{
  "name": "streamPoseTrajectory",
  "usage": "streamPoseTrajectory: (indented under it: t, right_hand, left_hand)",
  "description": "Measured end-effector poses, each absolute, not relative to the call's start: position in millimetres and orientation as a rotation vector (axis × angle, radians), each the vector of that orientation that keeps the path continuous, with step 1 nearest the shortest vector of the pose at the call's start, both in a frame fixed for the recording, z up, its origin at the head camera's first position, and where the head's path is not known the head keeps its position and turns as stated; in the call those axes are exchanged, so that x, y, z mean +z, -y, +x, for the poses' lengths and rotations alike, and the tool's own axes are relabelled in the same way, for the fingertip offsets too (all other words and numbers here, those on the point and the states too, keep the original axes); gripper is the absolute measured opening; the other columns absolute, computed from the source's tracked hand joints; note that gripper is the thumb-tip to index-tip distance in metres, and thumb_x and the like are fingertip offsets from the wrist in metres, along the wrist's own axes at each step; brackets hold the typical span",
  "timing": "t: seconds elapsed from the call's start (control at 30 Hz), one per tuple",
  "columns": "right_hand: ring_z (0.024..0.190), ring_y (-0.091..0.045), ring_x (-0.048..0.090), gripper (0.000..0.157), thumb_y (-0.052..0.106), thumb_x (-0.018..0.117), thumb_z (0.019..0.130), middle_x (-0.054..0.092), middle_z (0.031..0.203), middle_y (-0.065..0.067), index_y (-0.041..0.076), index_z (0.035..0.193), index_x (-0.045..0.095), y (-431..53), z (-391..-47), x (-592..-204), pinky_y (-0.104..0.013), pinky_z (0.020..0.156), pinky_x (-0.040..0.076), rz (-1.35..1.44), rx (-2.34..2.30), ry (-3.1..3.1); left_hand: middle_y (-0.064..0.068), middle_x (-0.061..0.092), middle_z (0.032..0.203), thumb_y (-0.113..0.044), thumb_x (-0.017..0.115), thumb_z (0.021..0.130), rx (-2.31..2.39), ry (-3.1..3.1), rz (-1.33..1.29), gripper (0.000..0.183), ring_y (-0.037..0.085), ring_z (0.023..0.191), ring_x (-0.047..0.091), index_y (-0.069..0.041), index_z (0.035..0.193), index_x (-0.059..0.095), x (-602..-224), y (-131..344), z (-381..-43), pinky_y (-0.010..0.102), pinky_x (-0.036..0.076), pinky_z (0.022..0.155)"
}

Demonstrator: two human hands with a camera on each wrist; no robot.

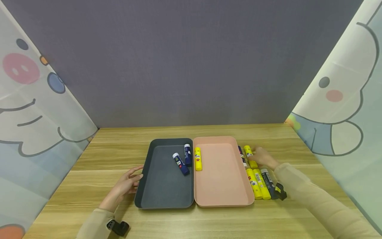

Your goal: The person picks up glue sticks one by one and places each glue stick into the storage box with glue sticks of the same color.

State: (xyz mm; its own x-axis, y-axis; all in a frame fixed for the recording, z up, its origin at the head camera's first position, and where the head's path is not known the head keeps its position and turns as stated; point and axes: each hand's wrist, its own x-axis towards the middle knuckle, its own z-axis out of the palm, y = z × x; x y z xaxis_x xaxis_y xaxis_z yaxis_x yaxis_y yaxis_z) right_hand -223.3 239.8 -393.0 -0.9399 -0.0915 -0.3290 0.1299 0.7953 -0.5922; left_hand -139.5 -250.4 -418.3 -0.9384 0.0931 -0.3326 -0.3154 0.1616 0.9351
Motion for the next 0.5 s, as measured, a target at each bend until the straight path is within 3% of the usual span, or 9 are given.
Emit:
streamPoseTrajectory:
  t: [0.5]
  right_hand:
    - [0.081,-0.031,0.056,0.049,0.006,0.052,0.083,0.043,0.111,-0.037,-0.019,0.12,0.032,-238.9,-226.7,-396.6,-0.035,0.062,0.051,0.04,-0.918,-2.609]
  left_hand:
    - [0.006,0.059,0.092,-0.012,0.047,0.092,1.838,-2.13,-0.21,0.053,0.011,0.065,0.059,-0.003,0.138,0.024,-417.9,250.0,-139.5,0.032,0.048,0.06]
